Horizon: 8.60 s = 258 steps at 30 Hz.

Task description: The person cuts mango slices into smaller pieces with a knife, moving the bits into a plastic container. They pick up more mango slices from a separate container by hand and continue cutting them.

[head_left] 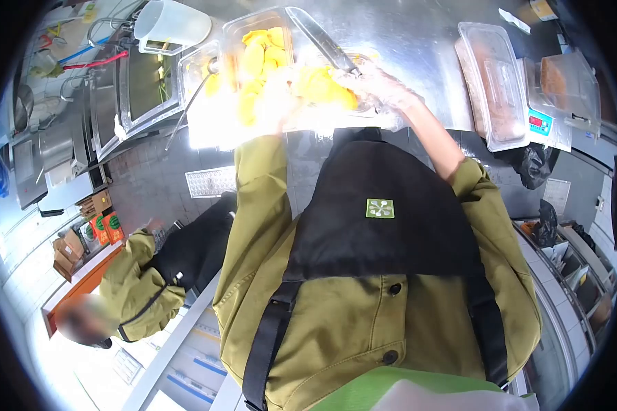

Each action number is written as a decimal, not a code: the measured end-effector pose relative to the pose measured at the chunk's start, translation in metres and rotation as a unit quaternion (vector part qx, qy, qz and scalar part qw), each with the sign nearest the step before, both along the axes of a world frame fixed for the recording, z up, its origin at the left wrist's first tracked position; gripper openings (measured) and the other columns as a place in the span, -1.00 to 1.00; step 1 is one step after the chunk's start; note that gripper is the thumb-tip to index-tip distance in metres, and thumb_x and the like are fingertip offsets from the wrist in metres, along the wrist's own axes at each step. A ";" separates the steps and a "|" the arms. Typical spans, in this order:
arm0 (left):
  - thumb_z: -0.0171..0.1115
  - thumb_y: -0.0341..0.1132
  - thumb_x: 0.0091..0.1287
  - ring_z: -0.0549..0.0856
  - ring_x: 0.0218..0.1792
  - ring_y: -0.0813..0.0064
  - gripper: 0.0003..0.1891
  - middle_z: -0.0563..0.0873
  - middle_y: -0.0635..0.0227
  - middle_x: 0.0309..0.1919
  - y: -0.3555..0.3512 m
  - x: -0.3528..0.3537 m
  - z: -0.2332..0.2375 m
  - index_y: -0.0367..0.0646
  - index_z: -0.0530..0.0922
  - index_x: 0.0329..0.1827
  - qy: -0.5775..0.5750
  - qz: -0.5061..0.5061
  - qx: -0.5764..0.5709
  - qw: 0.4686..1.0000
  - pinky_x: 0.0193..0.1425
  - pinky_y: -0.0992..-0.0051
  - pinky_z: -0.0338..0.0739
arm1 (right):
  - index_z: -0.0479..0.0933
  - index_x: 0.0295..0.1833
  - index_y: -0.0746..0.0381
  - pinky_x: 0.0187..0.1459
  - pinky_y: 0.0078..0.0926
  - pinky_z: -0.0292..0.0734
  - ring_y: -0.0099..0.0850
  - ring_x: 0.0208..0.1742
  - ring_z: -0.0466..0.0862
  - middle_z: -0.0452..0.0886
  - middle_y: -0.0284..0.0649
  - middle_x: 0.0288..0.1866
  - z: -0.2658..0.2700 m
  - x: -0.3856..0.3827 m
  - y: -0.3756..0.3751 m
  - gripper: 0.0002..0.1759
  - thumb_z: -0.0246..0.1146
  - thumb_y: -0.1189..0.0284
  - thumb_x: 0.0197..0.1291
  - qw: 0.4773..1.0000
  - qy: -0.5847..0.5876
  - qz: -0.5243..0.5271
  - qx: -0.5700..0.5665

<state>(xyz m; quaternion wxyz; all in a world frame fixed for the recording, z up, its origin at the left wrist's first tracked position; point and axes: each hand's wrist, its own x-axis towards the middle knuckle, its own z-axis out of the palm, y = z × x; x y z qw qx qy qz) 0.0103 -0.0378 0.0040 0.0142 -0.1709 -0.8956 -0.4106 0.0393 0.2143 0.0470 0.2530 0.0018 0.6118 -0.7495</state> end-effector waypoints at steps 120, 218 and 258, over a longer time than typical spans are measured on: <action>0.25 -0.11 0.33 0.63 -0.16 0.27 -0.53 0.68 0.12 -0.10 0.042 0.028 0.024 -0.33 0.54 0.12 -0.204 0.053 0.152 0.966 -0.04 0.34 0.52 | 0.61 -0.29 0.32 -0.15 -0.11 0.51 0.06 -0.25 0.64 0.64 0.07 -0.37 -0.007 0.031 -0.028 -0.34 -0.10 -0.07 0.42 0.872 0.069 -0.179 0.450; 0.21 -0.15 0.34 0.64 -0.08 0.05 -0.61 0.67 -0.01 -0.09 0.054 0.034 0.037 -0.33 0.60 0.01 -0.124 0.030 -0.018 0.992 0.04 0.26 0.49 | 0.62 -0.10 0.15 -0.39 -0.29 0.56 -0.20 -0.42 0.67 0.61 -0.12 -0.49 0.002 0.041 -0.022 -0.62 -0.06 0.18 0.46 0.754 0.317 -0.010 0.576; 0.31 -0.36 0.22 0.57 0.06 0.08 -0.60 0.61 0.06 0.04 0.062 0.068 0.022 -0.22 0.54 0.13 0.049 0.081 -0.088 0.992 0.12 0.28 0.51 | 0.53 0.13 0.11 -0.35 -0.32 0.59 -0.28 -0.34 0.66 0.59 -0.17 -0.29 0.013 0.064 -0.026 -0.67 0.09 0.33 0.28 0.728 0.347 -0.050 0.590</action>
